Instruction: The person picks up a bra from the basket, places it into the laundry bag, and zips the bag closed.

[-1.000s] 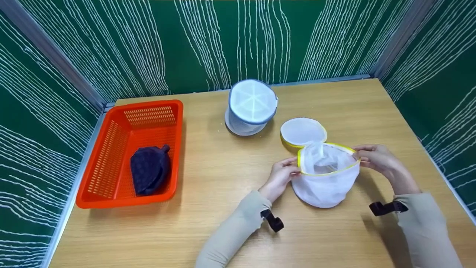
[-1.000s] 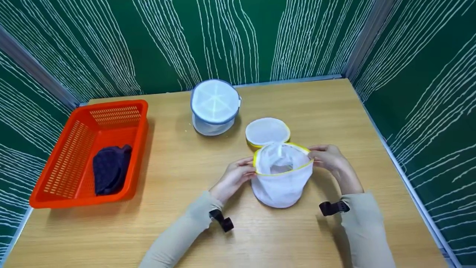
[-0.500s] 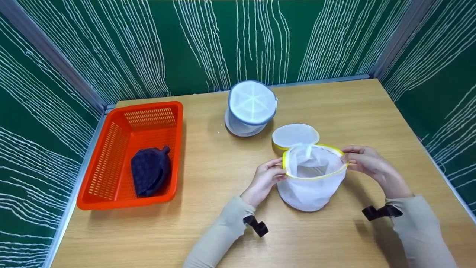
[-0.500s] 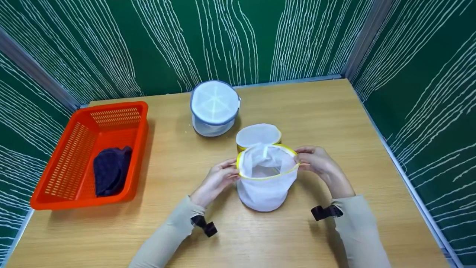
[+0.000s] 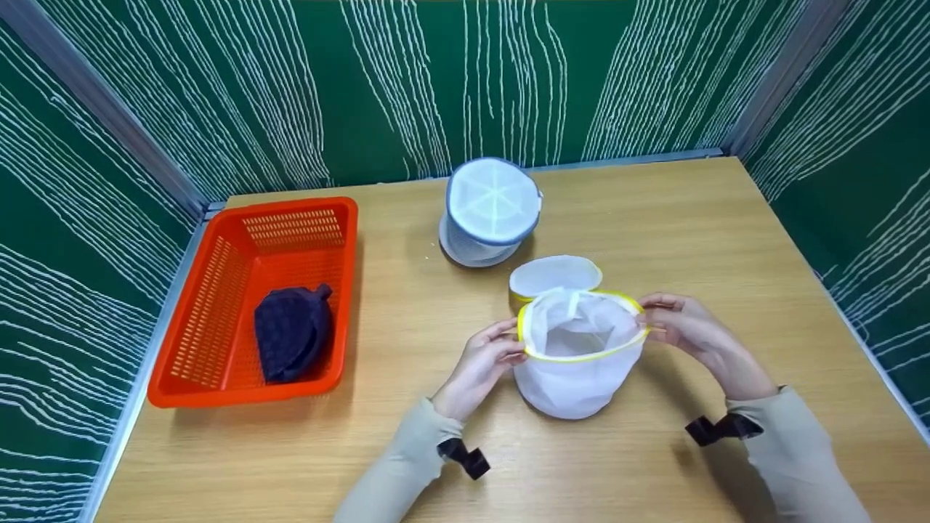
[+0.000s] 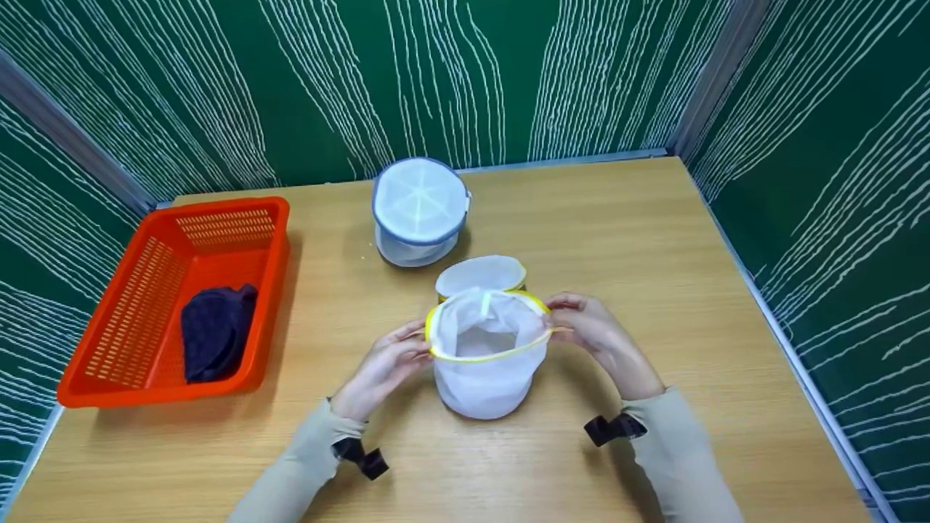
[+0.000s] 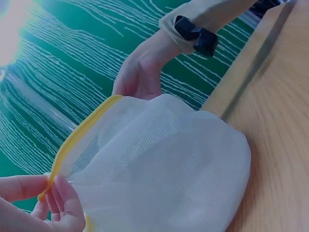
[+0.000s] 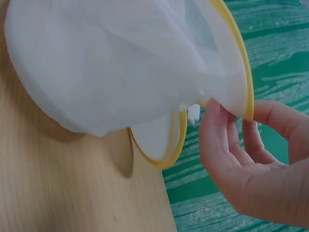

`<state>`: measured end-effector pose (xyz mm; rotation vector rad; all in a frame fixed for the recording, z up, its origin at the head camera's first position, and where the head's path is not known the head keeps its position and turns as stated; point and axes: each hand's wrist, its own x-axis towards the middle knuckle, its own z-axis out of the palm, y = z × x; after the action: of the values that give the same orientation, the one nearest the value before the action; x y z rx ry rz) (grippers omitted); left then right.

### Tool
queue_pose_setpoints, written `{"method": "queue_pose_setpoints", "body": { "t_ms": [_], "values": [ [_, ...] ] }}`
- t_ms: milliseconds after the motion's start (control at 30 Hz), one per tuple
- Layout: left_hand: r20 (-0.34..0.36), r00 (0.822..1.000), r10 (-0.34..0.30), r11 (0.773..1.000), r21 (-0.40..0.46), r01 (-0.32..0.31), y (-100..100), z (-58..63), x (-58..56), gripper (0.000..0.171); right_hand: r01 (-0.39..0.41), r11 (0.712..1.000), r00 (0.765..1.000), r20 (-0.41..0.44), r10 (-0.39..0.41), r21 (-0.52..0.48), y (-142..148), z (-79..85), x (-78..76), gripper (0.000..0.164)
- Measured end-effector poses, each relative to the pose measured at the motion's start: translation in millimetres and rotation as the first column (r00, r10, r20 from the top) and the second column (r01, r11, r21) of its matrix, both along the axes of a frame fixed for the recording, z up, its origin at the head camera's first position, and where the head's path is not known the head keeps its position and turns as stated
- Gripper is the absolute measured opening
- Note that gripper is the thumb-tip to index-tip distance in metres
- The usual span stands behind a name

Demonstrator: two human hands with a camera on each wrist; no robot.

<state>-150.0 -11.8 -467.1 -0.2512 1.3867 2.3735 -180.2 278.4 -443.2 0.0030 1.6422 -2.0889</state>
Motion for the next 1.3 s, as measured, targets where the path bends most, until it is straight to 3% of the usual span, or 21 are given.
{"method": "queue_pose_setpoints", "body": {
  "t_ms": [133, 533, 867, 1300],
  "values": [
    [-0.008, 1.000, 0.005, 1.000, -0.004, -0.005, -15, 1.2, 4.5, 0.047, 0.043, 0.999, 0.999, 0.013, -0.043, 0.025, -14, 1.6, 4.6, 0.020],
    [-0.017, 0.998, 0.060, 0.998, 0.009, -0.060, -54, 3.1, 12.2, 0.047, 0.068, 0.995, 0.998, 0.007, -0.068, -0.073, -51, -2.0, 11.2, 0.025],
    [-0.017, 0.996, 0.086, 0.996, 0.034, -0.085, -84, 7.0, 20.4, 0.039, 0.063, 0.988, 0.998, 0.040, -0.058, -0.143, -74, -6.5, 10.4, 0.027],
    [0.004, 0.992, 0.126, 0.992, -0.025, -0.126, -113, 5.2, 29.6, 0.042, 0.048, 0.985, 0.995, 0.092, -0.033, -0.164, -104, -18.0, 12.9, 0.025]
  ]
}}
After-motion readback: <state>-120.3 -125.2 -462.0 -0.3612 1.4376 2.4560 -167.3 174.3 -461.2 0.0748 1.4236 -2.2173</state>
